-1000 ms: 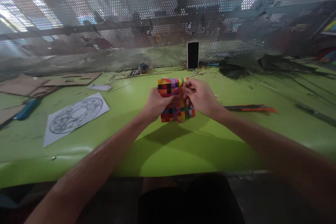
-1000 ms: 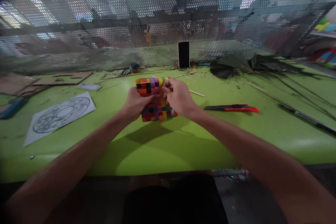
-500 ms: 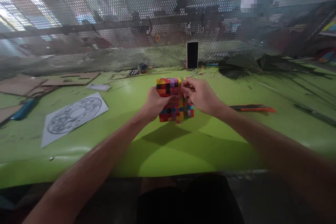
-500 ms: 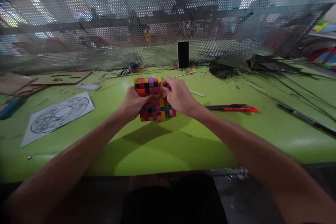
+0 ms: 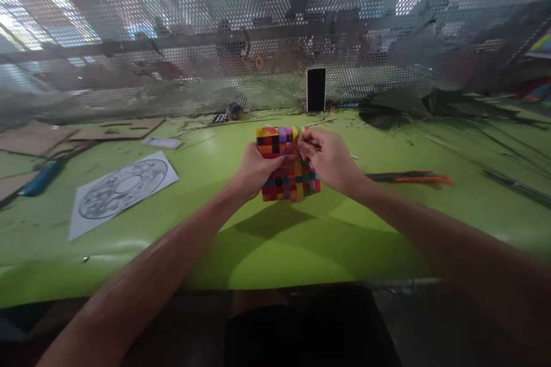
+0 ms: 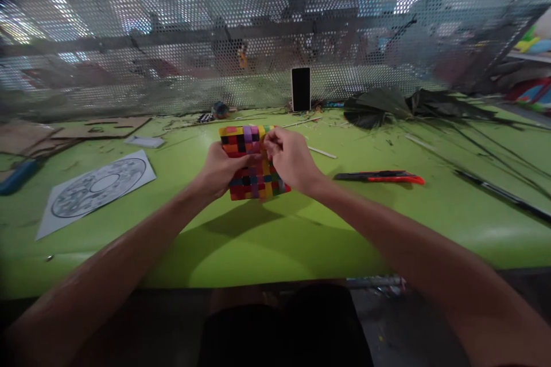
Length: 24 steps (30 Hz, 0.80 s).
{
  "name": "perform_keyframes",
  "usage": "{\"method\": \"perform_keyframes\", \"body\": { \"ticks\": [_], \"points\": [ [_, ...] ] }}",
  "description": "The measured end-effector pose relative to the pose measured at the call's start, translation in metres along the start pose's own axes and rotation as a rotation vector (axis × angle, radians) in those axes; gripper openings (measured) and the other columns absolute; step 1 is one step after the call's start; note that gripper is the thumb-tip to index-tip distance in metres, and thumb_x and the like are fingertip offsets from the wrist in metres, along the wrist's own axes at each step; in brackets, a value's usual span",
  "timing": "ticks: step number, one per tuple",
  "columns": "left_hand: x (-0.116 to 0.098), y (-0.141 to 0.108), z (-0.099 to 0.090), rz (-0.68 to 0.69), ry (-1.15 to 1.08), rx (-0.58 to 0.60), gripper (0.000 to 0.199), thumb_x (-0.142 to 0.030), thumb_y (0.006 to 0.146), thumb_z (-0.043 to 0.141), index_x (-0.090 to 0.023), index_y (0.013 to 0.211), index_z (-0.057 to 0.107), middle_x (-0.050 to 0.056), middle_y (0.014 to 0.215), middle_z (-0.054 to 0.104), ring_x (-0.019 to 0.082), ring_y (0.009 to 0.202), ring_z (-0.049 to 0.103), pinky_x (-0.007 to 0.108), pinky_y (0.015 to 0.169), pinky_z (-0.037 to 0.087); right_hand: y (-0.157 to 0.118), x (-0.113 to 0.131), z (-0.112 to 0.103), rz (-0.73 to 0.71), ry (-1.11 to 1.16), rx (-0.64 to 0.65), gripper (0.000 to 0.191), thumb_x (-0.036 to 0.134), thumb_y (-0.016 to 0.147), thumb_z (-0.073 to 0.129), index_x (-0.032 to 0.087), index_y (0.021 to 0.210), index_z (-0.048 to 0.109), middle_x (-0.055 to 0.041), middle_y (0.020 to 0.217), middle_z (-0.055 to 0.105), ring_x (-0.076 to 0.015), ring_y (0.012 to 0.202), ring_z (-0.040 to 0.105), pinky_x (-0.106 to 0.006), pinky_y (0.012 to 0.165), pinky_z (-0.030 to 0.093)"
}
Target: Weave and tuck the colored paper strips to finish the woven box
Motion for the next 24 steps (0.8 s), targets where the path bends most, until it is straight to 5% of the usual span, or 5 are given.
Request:
{"method": "perform_keyframes", "body": {
  "ticks": [8,17,24],
  "points": [
    [-0.001,-0.001,0.003,0.030,0.065,0.008,0.037,-0.033,0.058,0.095,-0.015,0.085,0.079,0.004,0.079,0.078,0.021,0.074,0.074,0.036,0.075,0.065,-0.003,-0.004,0.005,-0.016,0.010,-0.056,0.014,0.023,0.094,0.057,0.020,0.081,0.054,-0.0002,0.068,0.058,-0.0154,0.064,0.054,-0.031,0.066,0.042],
    [-0.002,0.005,-0.007,0.058,0.081,-0.037,0.035,-0.044,0.073,0.087,-0.015,0.092,0.080,0.006,0.090,0.080,0.021,0.078,0.074,0.035,0.077,0.064,0.001,0.002,0.005,-0.015,0.008,0.111,0.006,0.018,0.094,0.056,0.022,0.095,0.051,0.0015,0.071,0.061,-0.0140,0.059,0.056,-0.028,0.057,0.043],
    [0.000,0.008,-0.007,0.030,0.027,0.009,0.036,-0.044,0.073,0.087,-0.017,0.096,0.079,0.007,0.097,0.081,0.025,0.089,0.076,0.041,0.087,0.063,0.010,-0.025,-0.013,0.106,-0.024,0.012,0.039,0.045,0.082,0.081,0.022,0.086,0.051,0.0039,0.062,0.056,-0.0128,0.054,0.051,-0.027,0.050,0.037]
  ]
}}
Point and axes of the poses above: each hand's wrist, its own y-axis towards the middle knuckle, its own z-axis out of the palm, x = y × z, the point moved 10 cm from there along y, towards the middle knuckle
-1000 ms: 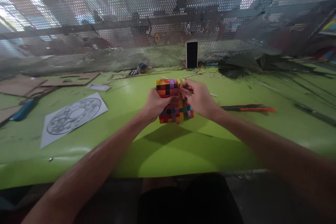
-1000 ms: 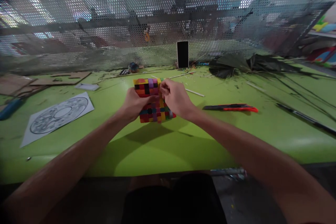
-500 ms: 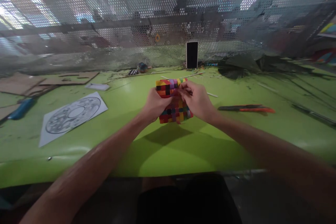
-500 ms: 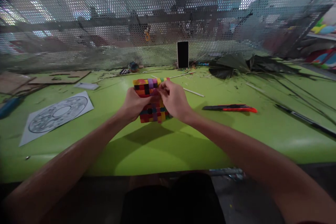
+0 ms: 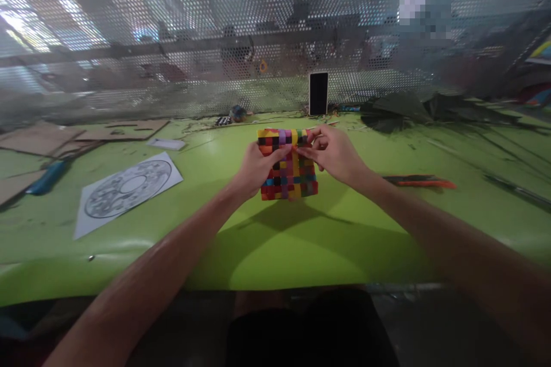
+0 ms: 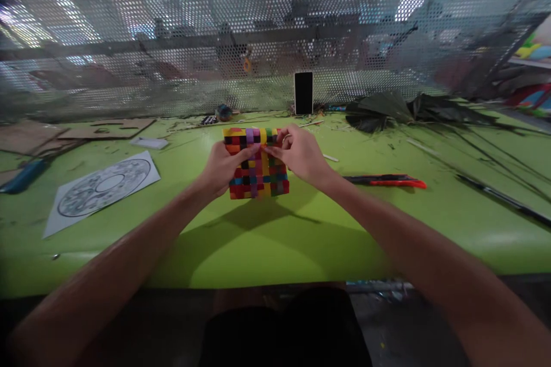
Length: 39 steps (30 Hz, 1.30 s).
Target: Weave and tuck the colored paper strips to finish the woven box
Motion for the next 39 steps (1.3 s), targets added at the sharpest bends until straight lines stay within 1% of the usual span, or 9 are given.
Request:
{"method": "perform_keyframes", "body": {
  "ticks": [5,8,13,16,18,22,27,33,39],
  "points": [
    [-0.003,-0.001,0.006,-0.003,-0.053,0.041,0.036,-0.043,0.073,0.087,-0.016,0.095,0.078,0.007,0.096,0.081,0.026,0.091,0.077,0.044,0.090,0.063,0.003,0.000,-0.014,0.012,-0.062,-0.090,0.048,0.049,0.072,0.090,0.022,0.089,0.054,0.0065,0.062,0.048,-0.0122,0.058,0.045,-0.027,0.053,0.037],
    [-0.005,-0.003,0.008,0.006,-0.052,0.056,0.034,-0.043,0.073,0.087,-0.016,0.094,0.078,0.007,0.096,0.081,0.025,0.088,0.077,0.042,0.087,0.064,0.005,0.005,-0.020,-0.010,-0.046,-0.107,0.052,0.044,0.064,0.095,0.022,0.092,0.058,0.0038,0.071,0.053,-0.0144,0.068,0.052,-0.028,0.061,0.046],
    [-0.001,-0.003,0.006,0.000,-0.031,0.060,0.034,-0.043,0.075,0.086,-0.016,0.095,0.078,0.006,0.094,0.080,0.022,0.085,0.076,0.037,0.081,0.064,0.005,-0.016,0.010,0.175,0.357,0.131,0.051,0.033,0.065,0.094,0.020,0.102,0.063,-0.0052,0.098,0.072,-0.0202,0.090,0.068,-0.038,0.084,0.060],
    [0.003,-0.002,0.003,-0.027,-0.028,0.043,0.035,-0.042,0.073,0.087,-0.017,0.096,0.078,0.006,0.092,0.080,0.022,0.082,0.076,0.037,0.079,0.064,0.006,-0.021,0.013,0.201,0.441,0.137,0.042,0.029,0.065,0.094,0.019,0.096,0.067,-0.0048,0.099,0.076,-0.0192,0.091,0.071,-0.040,0.092,0.061],
    [0.005,0.000,0.001,-0.052,-0.042,0.036,0.037,-0.042,0.073,0.087,-0.017,0.097,0.078,0.006,0.093,0.081,0.023,0.082,0.076,0.037,0.078,0.065,0.007,-0.020,0.010,0.202,0.461,0.157,0.035,0.026,0.070,0.091,0.019,0.095,0.069,-0.0053,0.100,0.077,-0.0198,0.091,0.072,-0.040,0.091,0.063],
    [0.010,0.003,-0.002,-0.105,-0.078,0.022,0.033,-0.039,0.073,0.087,-0.017,0.095,0.077,0.007,0.093,0.081,0.023,0.080,0.077,0.039,0.078,0.065,0.006,-0.019,0.012,0.241,0.500,0.327,0.021,0.021,0.083,0.080,0.018,0.103,0.073,-0.0089,0.103,0.078,-0.0211,0.091,0.075,-0.040,0.085,0.066],
    [0.012,0.003,-0.002,-0.154,-0.076,0.022,0.030,-0.038,0.073,0.086,-0.016,0.091,0.075,0.006,0.088,0.081,0.022,0.074,0.076,0.037,0.071,0.065,0.010,-0.025,0.005,0.206,0.486,0.287,0.025,0.017,0.084,0.080,0.018,0.108,0.073,-0.0078,0.095,0.080,-0.0212,0.089,0.077,-0.041,0.090,0.066],
    [0.015,0.002,-0.001,-0.189,-0.104,0.048,0.033,-0.039,0.073,0.088,-0.015,0.093,0.075,0.007,0.090,0.081,0.022,0.077,0.076,0.037,0.074,0.066,0.013,-0.027,0.005,0.160,0.431,0.294,0.027,0.022,0.080,0.086,0.019,0.103,0.074,-0.0055,0.086,0.080,-0.0224,0.082,0.078,-0.042,0.081,0.069],
    [0.018,0.002,0.003,-0.223,-0.215,0.150,0.033,-0.036,0.071,0.090,-0.014,0.091,0.076,0.010,0.091,0.081,0.022,0.079,0.077,0.036,0.078,0.066,0.010,-0.035,0.005,0.223,0.557,0.398,0.035,0.021,0.080,0.086,0.018,0.112,0.073,-0.0080,0.100,0.080,-0.0204,0.088,0.077,-0.035,0.080,0.067]
  ]
}}
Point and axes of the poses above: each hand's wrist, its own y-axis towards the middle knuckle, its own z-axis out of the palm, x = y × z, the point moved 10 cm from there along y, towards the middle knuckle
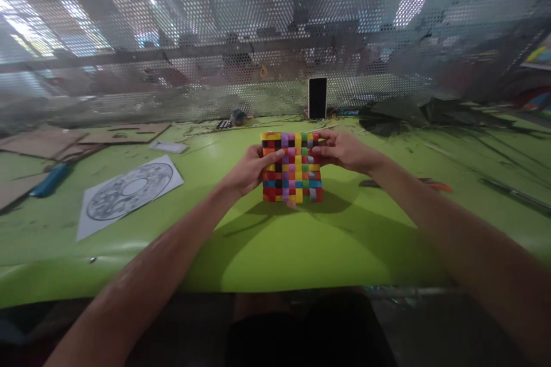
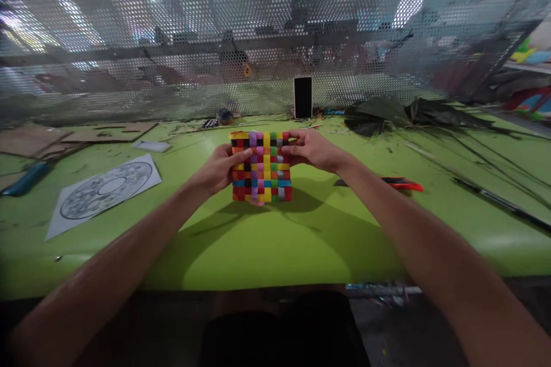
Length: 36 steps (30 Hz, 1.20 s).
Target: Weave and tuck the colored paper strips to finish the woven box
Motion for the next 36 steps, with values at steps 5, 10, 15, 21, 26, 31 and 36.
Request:
{"method": "perform_keyframes", "body": {
  "ticks": [5,10,15,21,26,31,36],
  "points": [
    [0.002,-0.002,0.005,-0.024,-0.072,0.059,0.024,-0.031,0.076,0.084,-0.014,0.093,0.077,0.012,0.095,0.081,0.027,0.090,0.078,0.041,0.086,0.065,-0.002,0.002,-0.002,-0.025,0.103,0.049,0.039,0.024,0.073,0.091,0.018,0.107,0.074,-0.0066,0.101,0.080,-0.0173,0.085,0.076,-0.029,0.077,0.066],
    [-0.003,-0.003,0.006,-0.003,-0.036,0.054,0.019,-0.030,0.080,0.079,-0.015,0.092,0.076,0.011,0.095,0.081,0.028,0.090,0.078,0.043,0.084,0.066,-0.002,0.001,0.002,-0.032,0.122,0.067,0.042,0.025,0.071,0.092,0.017,0.108,0.073,-0.0055,0.099,0.079,-0.0154,0.081,0.075,-0.028,0.075,0.065],
    [-0.009,-0.006,0.009,0.012,0.009,0.008,0.021,-0.027,0.080,0.078,-0.016,0.096,0.073,0.010,0.097,0.080,0.027,0.092,0.078,0.042,0.085,0.066,0.000,0.001,-0.003,-0.046,0.081,-0.004,0.041,0.028,0.070,0.093,0.018,0.105,0.075,-0.0050,0.093,0.080,-0.0157,0.076,0.075,-0.028,0.069,0.065],
    [-0.029,-0.003,-0.004,0.246,0.064,-0.103,0.056,-0.030,0.074,0.085,-0.027,0.118,0.051,0.002,0.103,0.076,0.019,0.087,0.075,0.035,0.080,0.064,0.002,0.005,-0.017,-0.098,0.029,-0.210,0.038,0.028,0.065,0.096,0.019,0.097,0.076,-0.0045,0.089,0.080,-0.0179,0.077,0.076,-0.032,0.072,0.067],
    [-0.046,-0.005,-0.011,0.438,0.220,-0.177,0.039,-0.030,0.075,0.083,-0.026,0.101,0.054,-0.002,0.100,0.068,0.013,0.083,0.068,0.025,0.076,0.058,-0.003,0.014,-0.016,-0.177,-0.060,-0.278,0.041,0.035,0.067,0.094,0.018,0.100,0.076,-0.0062,0.092,0.080,-0.0216,0.085,0.077,-0.040,0.082,0.067],
    [-0.047,-0.008,-0.007,0.441,0.422,-0.216,0.025,-0.043,0.084,0.074,-0.019,0.084,0.068,0.001,0.084,0.065,0.012,0.071,0.059,0.022,0.062,0.048,-0.007,0.023,-0.013,-0.249,-0.126,-0.304,0.043,0.040,0.068,0.093,0.018,0.100,0.074,-0.0067,0.095,0.080,-0.0228,0.087,0.076,-0.043,0.083,0.067],
    [-0.043,-0.005,-0.003,0.412,0.545,-0.171,0.027,-0.043,0.084,0.075,-0.019,0.077,0.065,0.001,0.075,0.061,0.013,0.066,0.053,0.024,0.060,0.046,-0.004,0.020,-0.008,-0.262,-0.156,-0.279,0.045,0.045,0.065,0.093,0.018,0.094,0.073,-0.0048,0.091,0.078,-0.0216,0.082,0.075,-0.042,0.081,0.067]
  ]
}}
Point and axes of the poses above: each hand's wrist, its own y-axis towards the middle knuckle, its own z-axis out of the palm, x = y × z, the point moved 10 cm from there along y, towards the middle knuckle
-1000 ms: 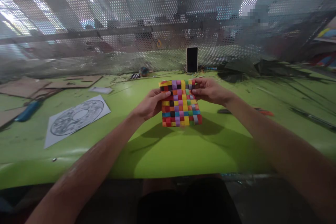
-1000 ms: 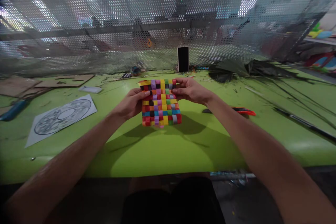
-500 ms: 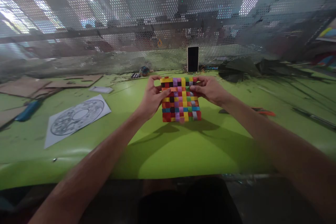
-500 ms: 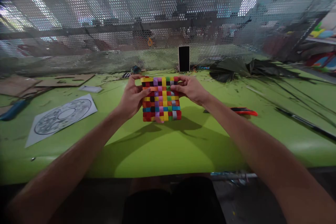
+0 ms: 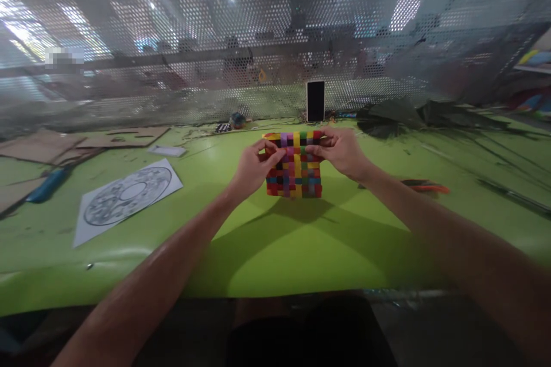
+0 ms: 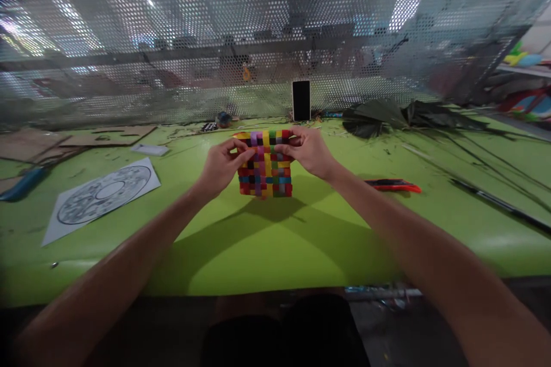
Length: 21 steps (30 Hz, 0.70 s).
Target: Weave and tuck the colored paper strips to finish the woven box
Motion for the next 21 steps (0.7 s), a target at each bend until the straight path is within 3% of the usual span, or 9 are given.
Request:
{"method": "perform_keyframes", "body": {
  "ticks": [5,8,10,12,14,17,21],
  "points": [
    [0.003,-0.001,0.006,-0.014,0.026,0.035,0.023,-0.036,0.086,0.073,-0.021,0.073,0.061,-0.001,0.069,0.056,0.015,0.065,0.052,0.027,0.062,0.046,0.003,-0.013,-0.001,0.018,-0.037,0.013,0.043,0.044,0.068,0.091,0.017,0.094,0.069,-0.0057,0.090,0.077,-0.0213,0.081,0.074,-0.043,0.081,0.065],
    [0.006,-0.002,0.008,-0.016,0.050,0.009,0.022,-0.029,0.087,0.071,-0.021,0.071,0.058,-0.001,0.067,0.055,0.014,0.063,0.049,0.029,0.064,0.045,0.003,-0.013,-0.007,0.007,-0.192,-0.033,0.040,0.040,0.075,0.085,0.018,0.101,0.065,-0.0053,0.088,0.074,-0.0217,0.077,0.070,-0.044,0.078,0.062],
    [0.009,-0.002,0.008,-0.011,0.068,-0.021,0.022,-0.024,0.087,0.069,-0.021,0.070,0.055,-0.002,0.065,0.053,0.014,0.061,0.047,0.029,0.063,0.042,-0.001,0.005,-0.014,-0.106,-0.436,-0.143,0.041,0.033,0.076,0.084,0.019,0.109,0.063,-0.0053,0.091,0.071,-0.0224,0.078,0.066,-0.045,0.080,0.059],
    [0.013,-0.002,0.008,-0.022,0.072,-0.051,0.025,-0.021,0.088,0.068,-0.021,0.069,0.051,-0.003,0.064,0.050,0.013,0.060,0.045,0.028,0.060,0.039,-0.011,0.032,-0.007,-0.302,-0.692,-0.232,0.038,0.024,0.078,0.081,0.021,0.112,0.064,-0.0073,0.101,0.067,-0.0250,0.090,0.063,-0.046,0.089,0.054],
    [0.017,-0.003,0.009,-0.028,0.061,-0.066,0.028,-0.022,0.089,0.068,-0.022,0.068,0.048,-0.003,0.064,0.048,0.013,0.059,0.043,0.028,0.058,0.036,-0.021,0.049,0.016,-0.472,-0.823,-0.174,0.022,0.018,0.086,0.070,0.023,0.107,0.067,-0.0089,0.105,0.064,-0.0277,0.102,0.059,-0.046,0.095,0.049],
    [0.015,-0.004,0.011,0.005,0.068,-0.078,0.029,-0.020,0.089,0.068,-0.021,0.068,0.048,-0.002,0.065,0.048,0.013,0.059,0.043,0.028,0.056,0.035,-0.030,0.048,0.050,-0.581,-0.833,0.022,0.019,0.018,0.096,0.054,0.022,0.104,0.071,-0.0092,0.095,0.063,-0.0257,0.094,0.058,-0.040,0.084,0.050],
    [0.003,-0.008,0.011,0.134,0.098,-0.112,0.027,-0.012,0.085,0.068,-0.021,0.067,0.049,-0.001,0.068,0.050,0.014,0.064,0.046,0.028,0.058,0.038,-0.033,0.043,0.058,-0.652,-0.798,0.049,0.026,0.019,0.100,0.049,0.019,0.110,0.072,-0.0091,0.095,0.065,-0.0223,0.087,0.060,-0.035,0.078,0.050]
  ]
}}
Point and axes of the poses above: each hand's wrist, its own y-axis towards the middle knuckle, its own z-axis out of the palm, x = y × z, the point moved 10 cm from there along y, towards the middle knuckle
